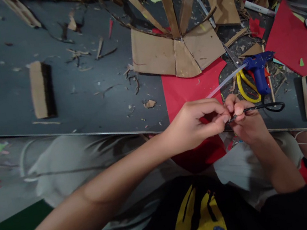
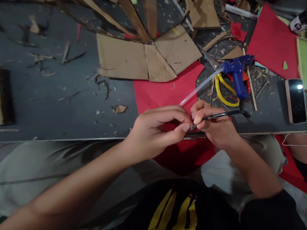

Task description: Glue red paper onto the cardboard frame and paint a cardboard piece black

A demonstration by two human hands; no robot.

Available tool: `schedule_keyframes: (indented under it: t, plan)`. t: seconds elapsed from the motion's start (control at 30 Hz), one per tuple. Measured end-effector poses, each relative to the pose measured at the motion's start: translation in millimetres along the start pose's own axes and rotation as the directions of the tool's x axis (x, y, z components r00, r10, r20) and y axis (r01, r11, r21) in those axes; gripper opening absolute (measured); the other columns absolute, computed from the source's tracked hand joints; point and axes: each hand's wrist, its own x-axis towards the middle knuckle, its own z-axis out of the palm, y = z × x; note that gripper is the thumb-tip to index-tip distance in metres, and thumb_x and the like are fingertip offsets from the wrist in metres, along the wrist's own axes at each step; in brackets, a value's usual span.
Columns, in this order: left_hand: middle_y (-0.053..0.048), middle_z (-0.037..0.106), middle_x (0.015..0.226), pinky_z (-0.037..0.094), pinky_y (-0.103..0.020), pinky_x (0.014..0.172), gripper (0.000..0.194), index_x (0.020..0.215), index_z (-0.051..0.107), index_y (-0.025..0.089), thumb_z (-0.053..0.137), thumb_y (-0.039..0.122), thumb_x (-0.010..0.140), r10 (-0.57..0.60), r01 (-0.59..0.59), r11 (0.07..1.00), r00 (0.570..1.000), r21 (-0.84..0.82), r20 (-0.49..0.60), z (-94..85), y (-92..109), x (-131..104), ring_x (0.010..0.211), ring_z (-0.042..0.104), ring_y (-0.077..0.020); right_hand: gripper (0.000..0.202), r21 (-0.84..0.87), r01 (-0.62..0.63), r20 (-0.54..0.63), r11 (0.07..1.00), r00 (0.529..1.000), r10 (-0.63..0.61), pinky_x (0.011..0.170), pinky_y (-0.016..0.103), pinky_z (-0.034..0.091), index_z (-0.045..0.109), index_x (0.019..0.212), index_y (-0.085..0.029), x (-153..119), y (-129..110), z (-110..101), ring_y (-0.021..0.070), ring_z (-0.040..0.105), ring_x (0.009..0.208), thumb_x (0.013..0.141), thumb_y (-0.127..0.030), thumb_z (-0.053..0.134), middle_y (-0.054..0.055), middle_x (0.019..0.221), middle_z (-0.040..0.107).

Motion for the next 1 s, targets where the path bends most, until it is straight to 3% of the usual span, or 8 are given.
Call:
schedule_keyframes:
  t: [0.2, 0.47, 0.73, 1.0]
  plan:
    - [-0.004, 0.065, 0.075, 0.047, -0.017, 0.062, 0.011, 0.079, 0.063, 0.013, 0.054, 0.013, 0.085, -0.022, 0.023, 0.998, 0.999, -0.064, 0.024, -4.1, 2.6, 0.0, 0.067, 0.059, -0.0087, 0.025, -0.021, -0.015, -0.054, 1.000, 0.998, 0.013, 0.051, 0.020, 0.040, 0.062, 0.057, -0.026, 1.1, -0.5, -1.0, 0.0062, 0.044, 0.057, 0.057, -0.042, 0.080, -0.005, 0.067, 0.047]
    - [-0.003, 0.067, 0.075, 0.047, -0.015, 0.062, 0.009, 0.076, 0.063, 0.015, 0.057, 0.010, 0.082, 0.109, -0.101, 0.983, 0.993, 0.153, -0.039, -4.5, 5.9, -1.1, 0.065, 0.060, -0.0071, 0.015, -0.039, 0.056, -0.056, 0.998, 0.997, -0.059, 0.053, 0.019, 0.039, 0.067, 0.063, -0.030, 1.4, 0.5, -0.1, 0.0054, 0.046, 0.058, 0.060, -0.037, 0.080, -0.006, 0.067, 0.049]
    - [-0.002, 0.063, 0.070, 0.045, -0.016, 0.057, 0.009, 0.075, 0.059, 0.014, 0.054, 0.011, 0.082, 0.063, -0.056, 0.990, 0.997, 0.132, -0.045, -0.7, 0.7, -1.0, 0.061, 0.054, -0.0072, 0.013, -0.022, 0.061, -0.080, 0.998, 0.995, -0.063, 0.061, 0.023, 0.046, 0.067, 0.064, -0.031, 1.2, 2.9, 1.0, 0.0078, 0.051, 0.060, 0.061, -0.037, 0.079, -0.006, 0.063, 0.053]
    - [-0.001, 0.059, 0.068, 0.043, -0.016, 0.056, 0.010, 0.072, 0.055, 0.014, 0.050, 0.012, 0.081, -0.027, 0.034, 0.996, 0.996, 0.077, -0.086, 3.2, -0.1, -1.4, 0.059, 0.051, -0.0064, 0.027, -0.042, 0.024, -0.088, 0.999, 0.996, -0.028, 0.063, 0.026, 0.047, 0.060, 0.058, -0.026, 0.8, 4.3, 2.7, 0.0097, 0.050, 0.060, 0.057, -0.046, 0.079, -0.006, 0.060, 0.049]
